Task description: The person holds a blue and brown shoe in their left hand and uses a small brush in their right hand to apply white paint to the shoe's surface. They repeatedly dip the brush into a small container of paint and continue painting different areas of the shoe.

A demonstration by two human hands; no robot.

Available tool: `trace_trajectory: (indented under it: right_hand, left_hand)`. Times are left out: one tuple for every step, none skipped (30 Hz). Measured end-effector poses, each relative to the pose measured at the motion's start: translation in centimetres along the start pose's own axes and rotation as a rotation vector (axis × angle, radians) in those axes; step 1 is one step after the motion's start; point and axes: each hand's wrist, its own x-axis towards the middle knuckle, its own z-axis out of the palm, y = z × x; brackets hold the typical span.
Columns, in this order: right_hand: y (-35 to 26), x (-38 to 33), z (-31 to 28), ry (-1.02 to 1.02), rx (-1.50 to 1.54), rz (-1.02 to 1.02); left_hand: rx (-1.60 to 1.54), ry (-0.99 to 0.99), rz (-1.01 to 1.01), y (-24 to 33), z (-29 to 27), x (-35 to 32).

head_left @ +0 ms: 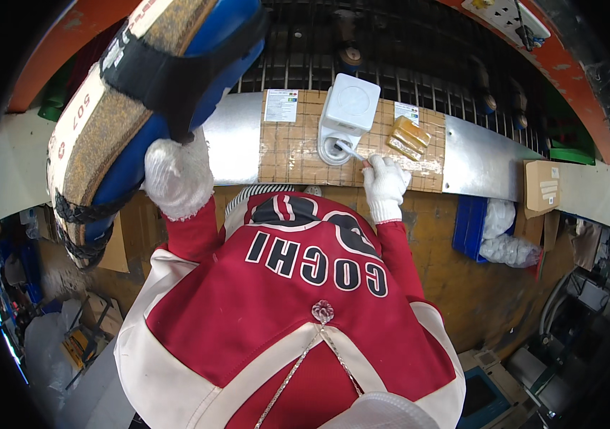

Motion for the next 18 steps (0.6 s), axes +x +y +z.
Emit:
trace_trajectory:
  right_hand:
    - [-0.1, 0.2, 0.2, 0.0, -0.031, -0.02]
    - [-0.2, 0.4, 0.3, 0.0, -0.062, -0.039]
    - [-0.3, 0.4, 0.4, -0.002, -0.088, -0.057]
    - [-0.3, 0.4, 0.4, -0.017, -0.091, -0.047]
    - [-0.4, 0.5, 0.4, -0.034, -0.089, -0.039]
    - [-0.6, 0.5, 0.3, -0.05, -0.084, -0.029]
    - [-0.7, 0.5, 0.3, -0.051, -0.103, -0.028]
    - [-0.9, 0.5, 0.2, -0.05, -0.119, -0.025]
    - [-1.0, 0.5, 0.1, -0.057, -0.135, -0.014]
    - [-1.2, 0.5, 0.0, -0.044, -0.149, -0.034]
    - [-1.2, 0.5, -0.2, -0.041, -0.162, -0.048]
    - [-1.2, 0.4, -0.3, -0.025, -0.166, -0.069]
    - [-1.2, 0.3, -0.3, -0.043, -0.112, -0.035]
    - [-1.0, 0.0, -0.3, -0.05, -0.05, -0.006]
    - [-0.8, -0.2, -0.3, -0.045, 0.021, 0.017]
    - [-0.4, -0.5, -0.3, -0.056, 0.086, 0.044]
    - [-0.1, -0.8, -0.1, -0.121, 0.197, 0.171]
    - [0.2, -1.0, 0.2, -0.166, 0.32, 0.283]
  left_hand:
    - [0.247, 0.039, 0.072, -0.4, -0.2, 0.0]
    - [0.283, 0.014, 0.085, -0.5, -0.5, 0.1]
    - [0.159, 0.004, 0.03, -0.6, -0.6, 0.0]
    - [-0.181, -0.082, -0.069, -0.5, -0.9, 0.2]
    - [-0.511, -0.135, -0.195, -0.3, -1.1, 0.3]
    - [-0.64, -0.154, -0.258, -0.2, -1.1, 0.3]
    - [-0.646, -0.154, -0.283, 0.0, -1.0, 0.2]
    - [-0.645, -0.153, -0.306, 0.1, -1.0, 0.1]
    - [-0.638, -0.156, -0.326, 0.1, -0.8, -0.1]
    - [-0.634, -0.165, -0.346, 0.1, -0.7, -0.2]
    - [-0.633, -0.177, -0.369, 0.0, -0.6, -0.3]
    - [-0.633, -0.191, -0.383, -0.1, -0.5, -0.4]
    - [-0.631, -0.204, -0.399, -0.2, -0.3, -0.5]
    - [-0.627, -0.22, -0.409, -0.2, -0.2, -0.5]
    - [-0.624, -0.233, -0.418, -0.3, -0.1, -0.6]
    - [-0.62, -0.244, -0.422, -0.3, 0.1, -0.6]
    - [-0.614, -0.258, -0.42, -0.3, 0.3, -0.5]
    - [-0.608, -0.269, -0.413, -0.2, 0.4, -0.4]
